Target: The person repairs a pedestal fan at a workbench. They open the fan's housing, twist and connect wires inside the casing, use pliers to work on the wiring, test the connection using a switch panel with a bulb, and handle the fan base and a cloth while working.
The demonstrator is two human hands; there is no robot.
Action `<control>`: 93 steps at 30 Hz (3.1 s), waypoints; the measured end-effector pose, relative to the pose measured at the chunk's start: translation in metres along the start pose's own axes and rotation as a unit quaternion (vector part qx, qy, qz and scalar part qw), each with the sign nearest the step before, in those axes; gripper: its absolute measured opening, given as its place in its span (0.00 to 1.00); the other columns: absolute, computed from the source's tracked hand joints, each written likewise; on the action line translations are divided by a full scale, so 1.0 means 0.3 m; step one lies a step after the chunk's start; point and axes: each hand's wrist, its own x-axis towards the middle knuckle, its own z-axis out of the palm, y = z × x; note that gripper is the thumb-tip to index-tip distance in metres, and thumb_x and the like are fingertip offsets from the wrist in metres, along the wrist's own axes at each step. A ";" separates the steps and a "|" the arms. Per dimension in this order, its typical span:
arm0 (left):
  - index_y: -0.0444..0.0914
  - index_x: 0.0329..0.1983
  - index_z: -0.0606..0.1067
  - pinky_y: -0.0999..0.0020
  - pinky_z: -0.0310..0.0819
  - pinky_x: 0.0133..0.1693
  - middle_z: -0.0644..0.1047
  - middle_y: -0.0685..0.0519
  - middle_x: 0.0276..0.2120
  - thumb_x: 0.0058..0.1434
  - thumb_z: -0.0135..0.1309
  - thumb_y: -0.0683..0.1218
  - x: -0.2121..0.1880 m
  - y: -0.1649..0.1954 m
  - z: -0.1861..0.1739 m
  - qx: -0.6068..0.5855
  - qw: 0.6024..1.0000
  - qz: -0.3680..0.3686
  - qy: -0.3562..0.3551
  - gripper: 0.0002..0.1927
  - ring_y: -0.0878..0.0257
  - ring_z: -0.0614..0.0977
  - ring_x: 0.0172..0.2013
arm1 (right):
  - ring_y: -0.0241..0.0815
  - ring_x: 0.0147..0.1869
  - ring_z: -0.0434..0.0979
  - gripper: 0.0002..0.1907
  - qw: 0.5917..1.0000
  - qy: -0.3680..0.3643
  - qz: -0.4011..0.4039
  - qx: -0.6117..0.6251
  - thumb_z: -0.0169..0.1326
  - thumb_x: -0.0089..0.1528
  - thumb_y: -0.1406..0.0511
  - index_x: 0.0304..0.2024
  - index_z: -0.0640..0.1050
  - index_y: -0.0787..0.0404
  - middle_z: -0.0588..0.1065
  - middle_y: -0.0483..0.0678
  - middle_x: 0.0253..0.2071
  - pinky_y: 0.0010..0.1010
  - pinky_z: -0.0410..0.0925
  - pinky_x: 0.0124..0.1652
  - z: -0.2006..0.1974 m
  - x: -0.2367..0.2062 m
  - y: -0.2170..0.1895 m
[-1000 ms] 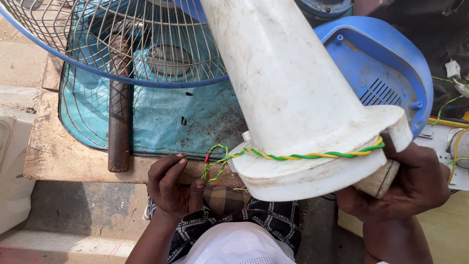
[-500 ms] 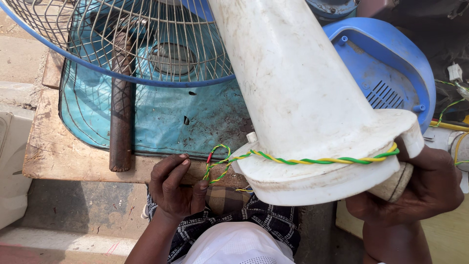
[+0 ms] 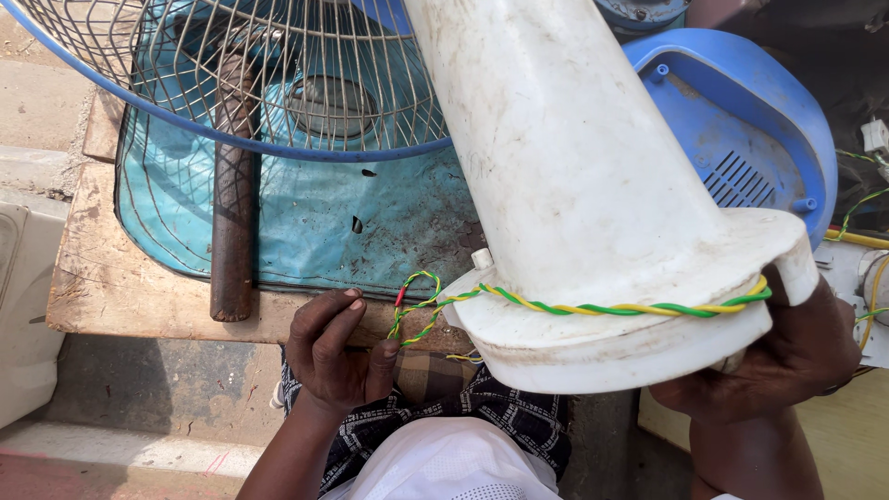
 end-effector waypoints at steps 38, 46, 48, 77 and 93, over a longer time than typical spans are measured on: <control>0.33 0.55 0.70 0.58 0.80 0.47 0.74 0.40 0.49 0.65 0.60 0.49 -0.003 -0.007 0.002 0.005 1.000 0.013 -0.004 0.22 0.51 0.79 0.46 | 0.34 0.53 0.77 0.42 0.979 0.105 0.089 0.152 0.69 0.59 0.41 0.55 0.72 0.69 0.75 0.47 0.50 0.26 0.71 0.58 0.036 -0.117 0.087; 0.33 0.55 0.70 0.58 0.80 0.47 0.75 0.41 0.49 0.66 0.60 0.49 -0.002 -0.003 -0.005 0.020 1.000 0.014 -0.006 0.21 0.50 0.80 0.46 | 0.37 0.60 0.81 0.54 0.990 0.032 0.036 0.134 0.66 0.59 0.37 0.69 0.69 0.72 0.77 0.53 0.59 0.29 0.74 0.62 0.028 -0.072 0.076; 0.33 0.55 0.70 0.58 0.80 0.46 0.75 0.41 0.49 0.66 0.60 0.49 -0.001 -0.004 -0.006 0.022 1.000 0.018 -0.004 0.21 0.49 0.80 0.46 | 0.38 0.59 0.81 0.55 0.991 0.024 0.024 0.129 0.66 0.59 0.38 0.71 0.67 0.73 0.77 0.54 0.58 0.30 0.74 0.61 0.024 -0.070 0.083; 0.33 0.54 0.71 0.58 0.81 0.44 0.76 0.41 0.47 0.66 0.60 0.49 0.002 -0.010 -0.005 0.020 0.999 0.032 0.004 0.21 0.49 0.81 0.44 | 0.33 0.34 0.77 0.33 0.953 0.127 0.115 0.252 0.70 0.58 0.50 0.51 0.70 0.65 0.75 0.50 0.39 0.23 0.74 0.36 0.000 -0.125 0.105; 0.32 0.52 0.72 0.58 0.81 0.43 0.77 0.41 0.46 0.63 0.62 0.48 0.013 0.014 -0.012 0.044 0.998 0.031 0.013 0.20 0.47 0.82 0.43 | 0.32 0.51 0.78 0.34 0.977 0.051 0.033 0.205 0.71 0.59 0.52 0.55 0.73 0.68 0.77 0.46 0.48 0.24 0.73 0.55 0.034 -0.093 0.068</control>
